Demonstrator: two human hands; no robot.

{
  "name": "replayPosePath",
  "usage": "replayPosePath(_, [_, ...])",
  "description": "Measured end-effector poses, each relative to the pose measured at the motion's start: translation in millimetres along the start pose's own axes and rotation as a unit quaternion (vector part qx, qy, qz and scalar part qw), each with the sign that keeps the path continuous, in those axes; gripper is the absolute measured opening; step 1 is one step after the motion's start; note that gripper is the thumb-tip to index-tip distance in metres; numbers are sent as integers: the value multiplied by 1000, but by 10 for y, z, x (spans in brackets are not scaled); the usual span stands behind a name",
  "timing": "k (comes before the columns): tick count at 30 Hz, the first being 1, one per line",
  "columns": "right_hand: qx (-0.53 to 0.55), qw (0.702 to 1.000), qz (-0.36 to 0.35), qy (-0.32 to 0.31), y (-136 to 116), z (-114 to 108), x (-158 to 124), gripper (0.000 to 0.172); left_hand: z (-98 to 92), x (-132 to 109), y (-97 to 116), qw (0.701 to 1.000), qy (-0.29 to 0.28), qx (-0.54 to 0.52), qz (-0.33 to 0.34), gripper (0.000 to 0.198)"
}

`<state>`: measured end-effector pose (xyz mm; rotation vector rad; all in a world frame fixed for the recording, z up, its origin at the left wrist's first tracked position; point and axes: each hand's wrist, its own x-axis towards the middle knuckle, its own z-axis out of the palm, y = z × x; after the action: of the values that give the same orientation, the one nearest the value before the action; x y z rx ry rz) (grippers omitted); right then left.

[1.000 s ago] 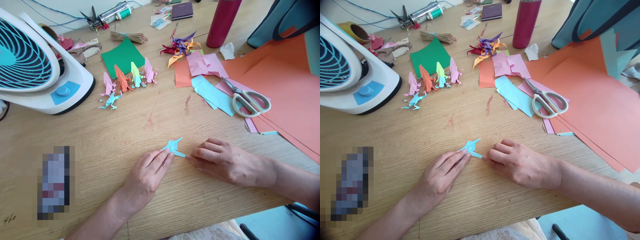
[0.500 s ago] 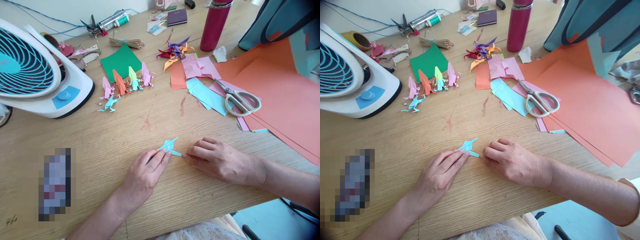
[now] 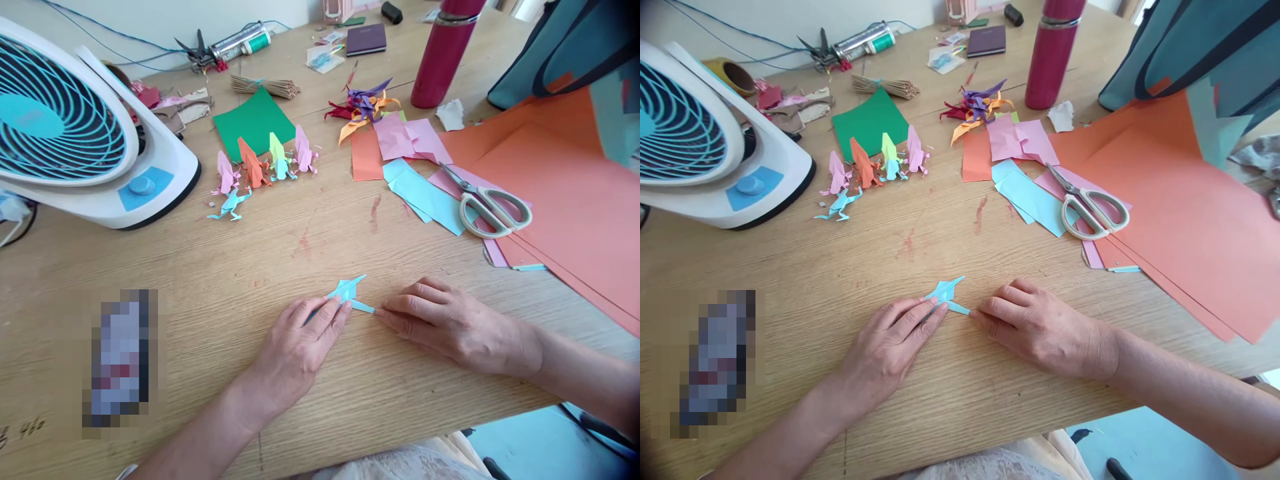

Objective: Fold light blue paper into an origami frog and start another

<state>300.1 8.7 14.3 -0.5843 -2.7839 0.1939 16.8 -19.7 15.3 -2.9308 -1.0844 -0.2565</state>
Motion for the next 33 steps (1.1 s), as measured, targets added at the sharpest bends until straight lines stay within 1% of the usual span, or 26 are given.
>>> replayPosePath(5, [-23, 999, -4, 25, -18, 47, -27, 26, 49, -16, -26, 1000, 12, -27, -4, 46])
replayPosePath(9, [-53, 996, 38, 55, -33, 53, -27, 26, 54, -5, -5, 998, 50, -38, -6, 37])
replayPosePath(12, [-63, 992, 71, 89, -83, 38, 19, 28, 45, 17, 29, 995, 78, -51, -31, 29])
replayPosePath(14, [-49, 990, 80, 107, -157, 31, 86, 31, 39, 32, 53, 991, 86, -85, -61, 24])
replayPosePath(18, [33, 988, 88, 121, -371, 55, 283, 34, 32, 46, 89, 966, 109, -192, -134, 17])
replayPosePath(22, [125, 979, 120, 107, -518, 117, 475, 36, 45, 33, 90, 930, 128, -303, -167, 21])
replayPosePath(24, [146, 975, 138, 100, -541, 150, 542, 35, 63, 23, 75, 915, 135, -336, -181, 23])
replayPosePath(27, [137, 972, 166, 92, -545, 200, 606, 29, 90, 15, 37, 896, 144, -374, -191, 23])
replayPosePath(29, [113, 973, 179, 89, -541, 233, 632, 25, 94, 15, -5, 903, 143, -359, -187, 22])
replayPosePath(31, [89, 975, 183, 89, -535, 263, 648, 23, 86, 21, -72, 927, 143, -298, -180, 20])
replayPosePath(33, [73, 977, 178, 92, -526, 281, 656, 20, 75, 35, -165, 949, 140, -234, -160, 24])
